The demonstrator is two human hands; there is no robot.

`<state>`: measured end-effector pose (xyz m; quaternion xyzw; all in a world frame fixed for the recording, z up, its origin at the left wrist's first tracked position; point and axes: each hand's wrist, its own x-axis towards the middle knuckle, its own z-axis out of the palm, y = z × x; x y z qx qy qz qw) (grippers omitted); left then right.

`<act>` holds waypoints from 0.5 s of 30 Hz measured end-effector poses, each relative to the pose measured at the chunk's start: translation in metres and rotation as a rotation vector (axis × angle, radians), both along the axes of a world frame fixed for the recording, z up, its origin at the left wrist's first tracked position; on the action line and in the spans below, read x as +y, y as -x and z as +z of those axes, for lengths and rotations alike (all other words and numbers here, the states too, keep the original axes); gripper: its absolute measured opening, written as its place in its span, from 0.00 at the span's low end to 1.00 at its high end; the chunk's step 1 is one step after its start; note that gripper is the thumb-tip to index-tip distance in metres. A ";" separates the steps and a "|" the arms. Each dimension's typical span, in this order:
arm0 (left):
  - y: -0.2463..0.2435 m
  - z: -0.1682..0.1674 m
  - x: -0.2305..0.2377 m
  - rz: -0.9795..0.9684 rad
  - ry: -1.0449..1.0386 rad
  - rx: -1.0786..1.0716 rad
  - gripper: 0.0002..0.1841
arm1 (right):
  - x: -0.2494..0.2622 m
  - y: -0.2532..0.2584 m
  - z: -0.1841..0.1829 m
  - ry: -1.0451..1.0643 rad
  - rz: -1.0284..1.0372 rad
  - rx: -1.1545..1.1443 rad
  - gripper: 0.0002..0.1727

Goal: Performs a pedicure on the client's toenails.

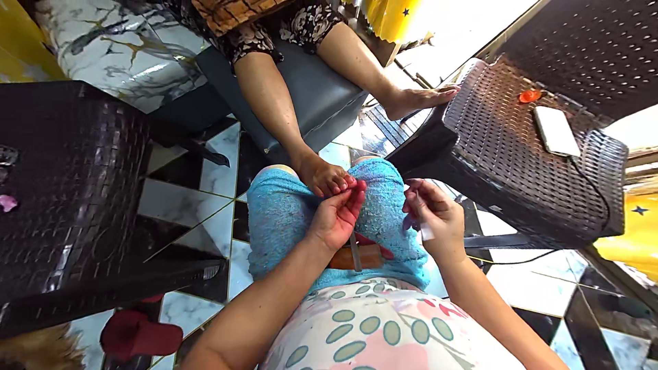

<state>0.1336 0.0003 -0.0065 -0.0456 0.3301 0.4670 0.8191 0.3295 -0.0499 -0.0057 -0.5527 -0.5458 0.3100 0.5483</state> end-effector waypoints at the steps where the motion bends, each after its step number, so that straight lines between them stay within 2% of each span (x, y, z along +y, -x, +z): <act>1: 0.001 -0.002 -0.002 0.006 -0.005 -0.037 0.14 | 0.007 0.002 0.006 -0.002 0.030 0.047 0.13; 4: 0.004 -0.012 -0.004 0.018 -0.015 -0.118 0.17 | 0.033 0.013 0.026 0.040 0.187 0.303 0.13; 7: 0.000 -0.016 0.001 -0.006 0.004 -0.085 0.16 | 0.068 0.035 0.044 0.201 0.408 0.527 0.15; 9: -0.009 -0.014 0.007 -0.030 0.060 -0.008 0.12 | 0.097 0.048 0.046 0.409 0.507 0.513 0.15; 11: -0.016 -0.013 0.013 -0.036 0.131 0.034 0.09 | 0.133 0.057 0.041 0.636 0.489 0.388 0.14; 13: -0.019 -0.010 0.017 -0.026 0.173 0.036 0.10 | 0.159 0.061 0.031 0.662 0.364 0.243 0.14; 15: -0.017 -0.007 0.020 0.016 0.184 0.008 0.12 | 0.164 0.061 0.027 0.588 0.306 0.256 0.13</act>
